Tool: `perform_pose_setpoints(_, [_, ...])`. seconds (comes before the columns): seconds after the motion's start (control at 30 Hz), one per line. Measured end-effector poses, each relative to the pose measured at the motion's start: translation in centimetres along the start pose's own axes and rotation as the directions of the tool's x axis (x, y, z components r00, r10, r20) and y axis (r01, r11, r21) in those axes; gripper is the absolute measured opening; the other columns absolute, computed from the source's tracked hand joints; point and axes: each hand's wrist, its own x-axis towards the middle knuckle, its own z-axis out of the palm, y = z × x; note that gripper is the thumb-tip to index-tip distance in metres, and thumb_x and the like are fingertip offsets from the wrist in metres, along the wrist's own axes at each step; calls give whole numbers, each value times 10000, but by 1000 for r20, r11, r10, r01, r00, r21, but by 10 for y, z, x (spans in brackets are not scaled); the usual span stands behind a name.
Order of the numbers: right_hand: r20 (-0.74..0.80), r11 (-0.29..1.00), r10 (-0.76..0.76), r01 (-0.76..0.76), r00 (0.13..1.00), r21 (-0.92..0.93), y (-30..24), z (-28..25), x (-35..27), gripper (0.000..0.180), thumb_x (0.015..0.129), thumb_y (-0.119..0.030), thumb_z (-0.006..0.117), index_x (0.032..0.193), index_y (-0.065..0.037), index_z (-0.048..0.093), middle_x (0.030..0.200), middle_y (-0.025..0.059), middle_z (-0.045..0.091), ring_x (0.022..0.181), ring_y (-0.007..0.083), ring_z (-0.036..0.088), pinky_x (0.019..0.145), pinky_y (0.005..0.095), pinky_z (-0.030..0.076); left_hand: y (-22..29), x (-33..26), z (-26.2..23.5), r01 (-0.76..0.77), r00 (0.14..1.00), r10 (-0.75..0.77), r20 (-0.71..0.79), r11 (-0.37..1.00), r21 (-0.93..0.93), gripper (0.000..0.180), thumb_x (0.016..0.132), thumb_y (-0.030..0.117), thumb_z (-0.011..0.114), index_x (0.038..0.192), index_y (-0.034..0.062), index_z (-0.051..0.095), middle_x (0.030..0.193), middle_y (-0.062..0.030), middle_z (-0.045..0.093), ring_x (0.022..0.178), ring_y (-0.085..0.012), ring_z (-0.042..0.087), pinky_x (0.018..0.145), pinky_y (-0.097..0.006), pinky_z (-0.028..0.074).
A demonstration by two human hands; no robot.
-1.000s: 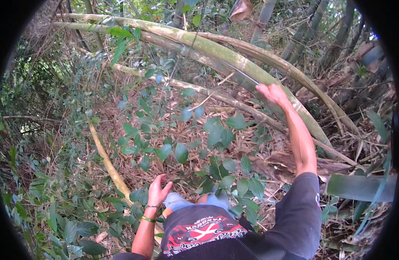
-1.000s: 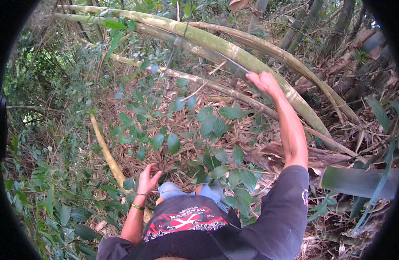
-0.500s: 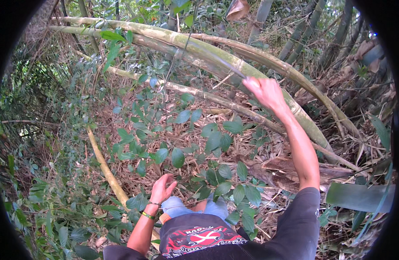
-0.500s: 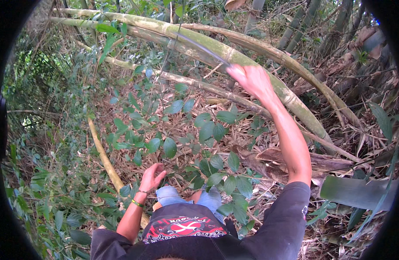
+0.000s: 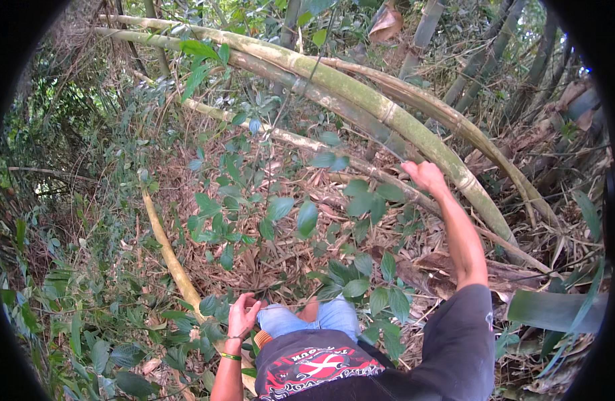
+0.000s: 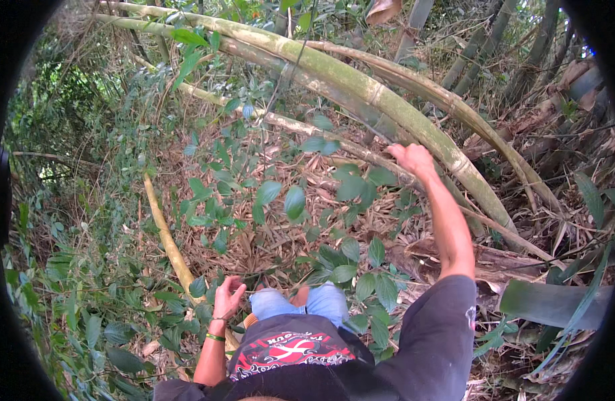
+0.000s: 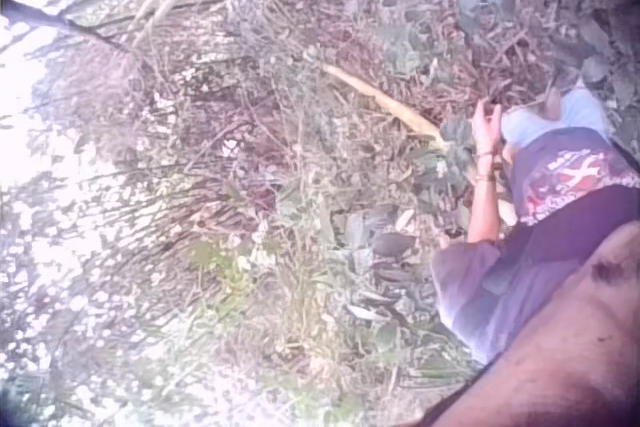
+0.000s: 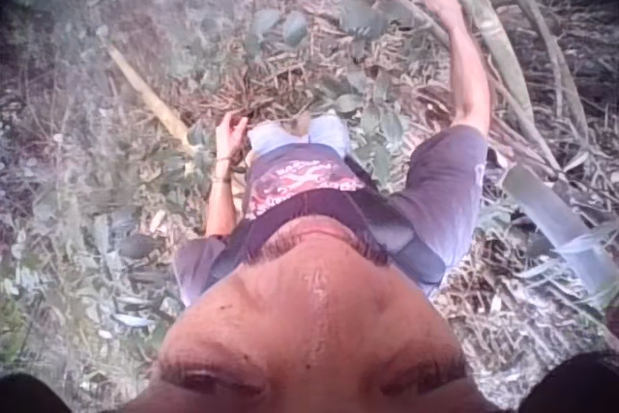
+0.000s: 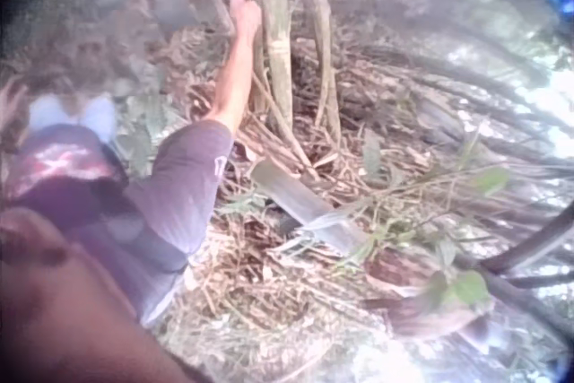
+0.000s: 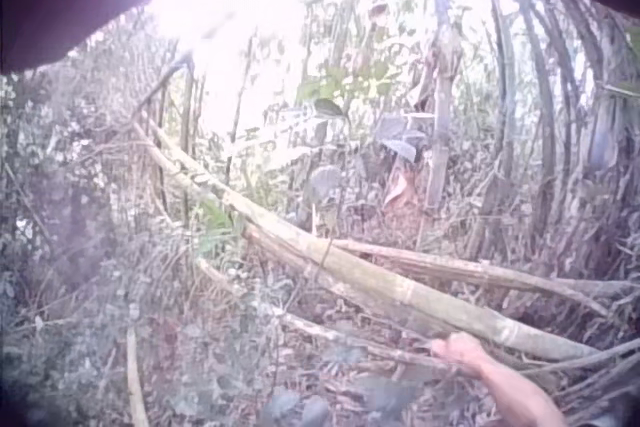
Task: The person uses a machete to chop a fallen bamboo stalk into shorter sections in a forest. They repeatedly strike the bamboo with the machete, repositioning the stalk as needed, and clear away cut pieces.
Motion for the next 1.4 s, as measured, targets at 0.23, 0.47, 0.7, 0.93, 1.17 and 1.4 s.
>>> perform_pose_setpoints(0.23, [-105,804,-205,228,973,550,-84,24,-39,789,894,-730,492,832,24,716,692,194,668,688,330,672,696,450,522,46,36,9,-238,971,230,61,952,191,347,896,231,702,1146,0,631,960,-117,715,918,-238,692,793,-373,542])
perform_pose_setpoints(0.47, [58,133,-125,-41,990,990,-129,120,-108,536,942,-559,619,702,-87,538,529,-24,481,412,97,467,398,270,373,122,70,29,-427,903,430,16,891,151,334,895,218,710,1150,14,645,981,-105,710,920,-214,686,746,-352,555])
perform_pose_setpoints(0.7, [273,213,-184,-233,944,949,-108,207,-178,444,940,-475,659,746,-91,550,544,-4,497,409,112,492,385,275,396,36,73,62,-302,946,172,276,780,549,518,891,460,660,1218,65,596,1056,-187,695,996,-386,668,843,-470,538])
perform_pose_setpoints(0.93, [425,279,-198,-365,883,888,-94,243,-197,402,917,-439,696,777,-77,591,547,-3,503,430,119,514,410,277,425,-11,42,84,-103,914,-155,374,805,584,674,909,596,570,1250,15,578,1163,-248,667,1105,-411,630,945,-484,503])
perform_pose_setpoints(1.17, [350,279,-250,-278,903,919,-113,231,-164,332,916,-381,705,847,-69,615,599,-13,527,482,104,534,454,277,439,-14,39,71,150,971,-222,87,851,504,656,900,562,614,1292,36,596,1171,-209,686,1120,-345,650,957,-430,507])
perform_pose_setpoints(1.4, [291,376,-149,-218,945,901,-124,231,-146,335,855,-378,733,870,-49,671,666,-4,595,605,103,515,565,347,429,-42,55,66,248,967,-254,-29,905,345,576,880,457,672,1245,15,613,1079,-213,714,1017,-351,692,883,-429,540])
